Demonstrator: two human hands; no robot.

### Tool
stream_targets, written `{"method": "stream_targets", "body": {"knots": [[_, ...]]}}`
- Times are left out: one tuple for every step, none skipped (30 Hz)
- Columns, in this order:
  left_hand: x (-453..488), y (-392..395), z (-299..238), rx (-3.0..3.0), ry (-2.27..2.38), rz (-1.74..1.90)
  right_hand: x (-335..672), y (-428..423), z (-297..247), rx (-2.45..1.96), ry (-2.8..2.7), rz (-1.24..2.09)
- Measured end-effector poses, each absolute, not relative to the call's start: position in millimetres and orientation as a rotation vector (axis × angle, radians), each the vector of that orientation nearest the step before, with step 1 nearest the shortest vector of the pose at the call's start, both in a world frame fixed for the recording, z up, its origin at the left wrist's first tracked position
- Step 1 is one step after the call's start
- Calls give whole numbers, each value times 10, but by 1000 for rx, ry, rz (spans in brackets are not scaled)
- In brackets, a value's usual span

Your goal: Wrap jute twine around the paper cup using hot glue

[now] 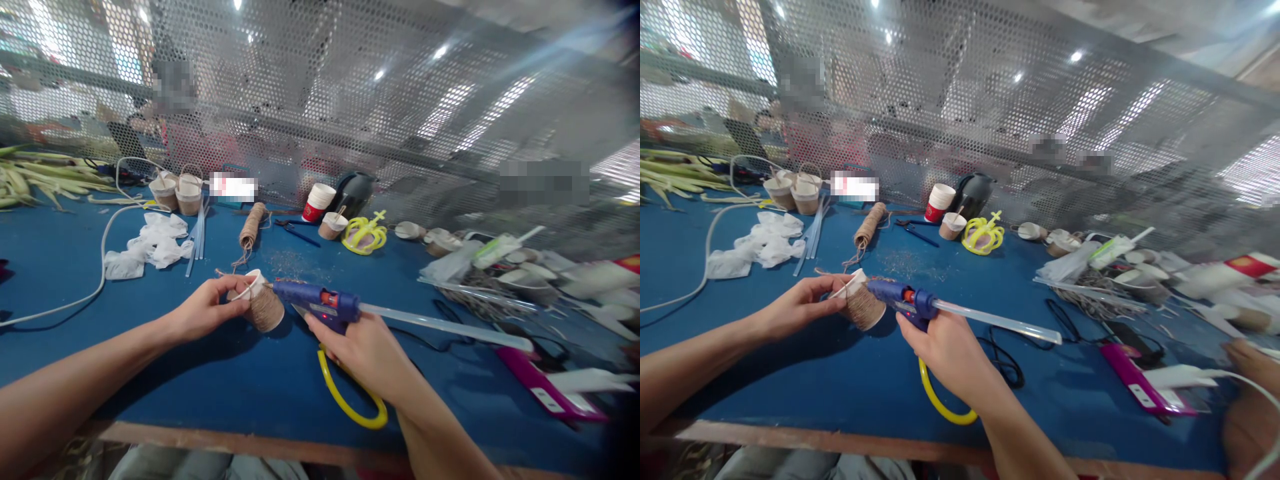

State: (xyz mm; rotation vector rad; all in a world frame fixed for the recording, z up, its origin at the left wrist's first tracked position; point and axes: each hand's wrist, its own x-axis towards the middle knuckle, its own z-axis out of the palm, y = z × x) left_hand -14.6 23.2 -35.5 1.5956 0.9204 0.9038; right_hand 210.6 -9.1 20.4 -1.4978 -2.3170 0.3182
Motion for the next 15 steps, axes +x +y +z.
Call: {"method": "stream_targets", "body": {"knots": [[-146, 232, -357, 1595, 920, 904, 2104, -93, 212, -1510, -2314, 329], [-147, 233, -362, 1596, 918, 904, 2102, -98, 218, -1515, -2308, 335], [-148, 235, -368, 1599, 915, 904, 2100, -104, 222, -1514, -2301, 341], [-150, 238, -374, 1602, 910, 904, 2098, -112, 222, -1508, -2292, 352], [-152, 240, -380, 1607, 905, 904, 2098, -118, 219, -1504, -2279, 364], [-154, 242, -384, 1613, 902, 904, 2098, -124, 212, -1502, -2273, 382], [-156, 243, -387, 1616, 900, 903, 2100, -129, 204, -1507, -2266, 400], [-158, 243, -387, 1618, 898, 902, 2103, -131, 195, -1516, -2257, 413], [-159, 243, -386, 1619, 897, 901, 2107, -132, 187, -1525, -2250, 421], [-159, 241, -383, 1617, 897, 901, 2110, -132, 182, -1531, -2247, 421], [-158, 239, -378, 1613, 899, 902, 2112, -131, 179, -1532, -2254, 420], [-157, 237, -374, 1610, 902, 904, 2113, -131, 180, -1529, -2264, 418], [-156, 235, -369, 1610, 905, 904, 2112, -131, 184, -1524, -2271, 417], [-154, 234, -364, 1612, 908, 902, 2110, -132, 190, -1518, -2274, 423], [-152, 233, -360, 1616, 912, 898, 2107, -133, 196, -1513, -2272, 432]]}}
